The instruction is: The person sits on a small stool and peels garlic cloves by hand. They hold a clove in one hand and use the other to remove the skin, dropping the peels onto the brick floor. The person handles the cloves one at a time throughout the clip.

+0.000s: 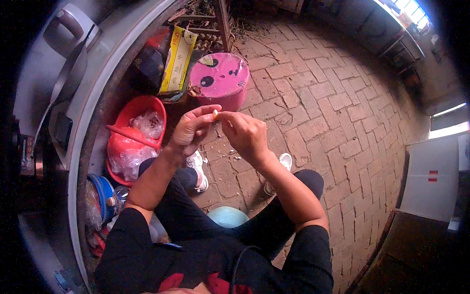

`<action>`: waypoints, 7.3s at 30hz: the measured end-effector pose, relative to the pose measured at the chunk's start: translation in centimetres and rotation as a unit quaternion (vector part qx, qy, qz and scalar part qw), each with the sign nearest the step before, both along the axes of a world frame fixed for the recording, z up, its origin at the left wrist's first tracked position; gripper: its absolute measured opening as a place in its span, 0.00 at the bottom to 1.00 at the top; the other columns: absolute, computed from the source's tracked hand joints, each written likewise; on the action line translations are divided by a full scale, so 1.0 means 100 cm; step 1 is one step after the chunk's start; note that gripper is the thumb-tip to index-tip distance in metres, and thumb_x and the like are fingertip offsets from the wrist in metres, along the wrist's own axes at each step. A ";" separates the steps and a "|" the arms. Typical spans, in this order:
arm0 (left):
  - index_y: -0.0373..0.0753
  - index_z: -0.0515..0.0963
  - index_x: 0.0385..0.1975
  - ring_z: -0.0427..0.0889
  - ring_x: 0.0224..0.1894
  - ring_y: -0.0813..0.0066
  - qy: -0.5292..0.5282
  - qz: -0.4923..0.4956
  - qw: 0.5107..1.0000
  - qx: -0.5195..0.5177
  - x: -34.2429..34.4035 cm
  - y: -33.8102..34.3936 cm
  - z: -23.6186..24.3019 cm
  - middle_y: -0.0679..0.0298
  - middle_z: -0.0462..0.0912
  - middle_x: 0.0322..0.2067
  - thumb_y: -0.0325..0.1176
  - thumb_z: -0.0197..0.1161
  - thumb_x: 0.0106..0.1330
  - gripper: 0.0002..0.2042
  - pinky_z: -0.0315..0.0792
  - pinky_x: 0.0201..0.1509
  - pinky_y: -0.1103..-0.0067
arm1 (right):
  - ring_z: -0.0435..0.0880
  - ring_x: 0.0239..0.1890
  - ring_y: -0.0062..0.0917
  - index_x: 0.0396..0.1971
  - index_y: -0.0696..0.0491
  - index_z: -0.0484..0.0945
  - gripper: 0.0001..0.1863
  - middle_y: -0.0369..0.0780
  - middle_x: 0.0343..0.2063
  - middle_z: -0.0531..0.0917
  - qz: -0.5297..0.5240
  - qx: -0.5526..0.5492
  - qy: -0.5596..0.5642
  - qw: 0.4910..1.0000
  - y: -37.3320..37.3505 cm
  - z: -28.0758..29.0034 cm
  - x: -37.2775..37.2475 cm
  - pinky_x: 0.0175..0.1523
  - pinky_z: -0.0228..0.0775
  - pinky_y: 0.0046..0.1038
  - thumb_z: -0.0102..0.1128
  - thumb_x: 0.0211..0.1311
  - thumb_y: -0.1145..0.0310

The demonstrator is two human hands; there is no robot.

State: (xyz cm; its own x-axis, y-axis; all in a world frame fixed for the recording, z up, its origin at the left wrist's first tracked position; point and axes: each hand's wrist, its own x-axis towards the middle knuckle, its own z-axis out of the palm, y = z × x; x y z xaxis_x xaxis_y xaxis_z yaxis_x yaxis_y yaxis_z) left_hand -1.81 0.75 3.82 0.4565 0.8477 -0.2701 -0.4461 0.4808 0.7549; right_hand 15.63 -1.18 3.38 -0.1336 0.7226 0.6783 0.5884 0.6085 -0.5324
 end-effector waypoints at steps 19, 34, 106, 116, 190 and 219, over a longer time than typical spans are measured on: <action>0.35 0.75 0.45 0.63 0.17 0.95 0.009 0.006 1.000 0.015 -0.001 0.001 0.004 0.66 0.82 0.35 0.27 0.59 0.62 0.12 0.58 0.19 0.97 | 0.78 0.15 0.26 0.30 0.53 0.77 0.05 0.40 0.14 0.76 -0.039 -0.146 0.082 0.985 0.002 0.008 0.009 0.22 0.68 0.27 0.61 0.52 0.74; 0.35 0.75 0.45 0.62 0.17 0.97 0.011 0.013 1.000 0.005 0.003 -0.002 -0.008 0.74 0.78 0.31 0.29 0.59 0.63 0.12 0.56 0.18 0.96 | 0.82 0.20 0.28 0.27 0.51 0.76 0.05 0.37 0.19 0.80 -0.017 -0.004 -0.059 0.998 -0.002 0.005 -0.001 0.24 0.73 0.29 0.62 0.48 0.73; 0.36 0.72 0.51 0.76 0.34 0.86 -0.098 -0.020 0.991 -0.083 0.003 0.003 -0.032 0.67 0.79 0.39 0.35 0.52 0.67 0.16 0.71 0.36 0.88 | 0.65 0.16 0.11 0.33 0.54 0.75 0.08 0.26 0.17 0.71 0.207 -0.524 0.360 0.744 0.006 -0.007 0.006 0.19 0.56 0.16 0.58 0.61 0.64; 0.39 0.76 0.47 0.74 0.32 0.90 0.022 -0.048 0.997 0.057 0.001 0.002 -0.013 0.72 0.79 0.36 0.30 0.61 0.63 0.12 0.67 0.32 0.91 | 0.57 0.14 0.06 0.35 0.52 0.75 0.10 0.25 0.17 0.66 0.210 -0.562 0.453 0.660 0.003 0.005 0.010 0.17 0.44 0.13 0.58 0.63 0.61; 0.33 0.74 0.45 0.74 0.23 0.92 -0.076 -0.098 0.989 -0.079 -0.002 0.000 -0.004 0.62 0.81 0.36 0.31 0.58 0.66 0.11 0.70 0.25 0.98 | 0.77 0.18 0.23 0.28 0.56 0.72 0.04 0.41 0.17 0.76 -0.024 -0.114 0.109 0.987 0.005 0.007 0.006 0.25 0.69 0.26 0.58 0.54 0.75; 0.40 0.77 0.35 0.74 0.29 0.90 -0.004 -0.009 1.000 0.010 0.005 -0.002 -0.017 0.72 0.79 0.30 0.32 0.62 0.63 0.05 0.68 0.32 0.92 | 0.80 0.18 0.31 0.27 0.53 0.75 0.07 0.42 0.17 0.79 -0.003 -0.063 0.028 0.998 -0.006 0.000 -0.007 0.23 0.70 0.29 0.63 0.48 0.73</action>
State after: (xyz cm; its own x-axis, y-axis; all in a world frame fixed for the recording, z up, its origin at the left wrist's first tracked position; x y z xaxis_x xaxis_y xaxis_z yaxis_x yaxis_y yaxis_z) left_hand -1.36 0.50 2.13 0.4738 0.8446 -0.2494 -0.4428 0.4733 0.7615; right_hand 14.92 -1.76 3.34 -0.0934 0.8037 0.5877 0.5581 0.5311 -0.6376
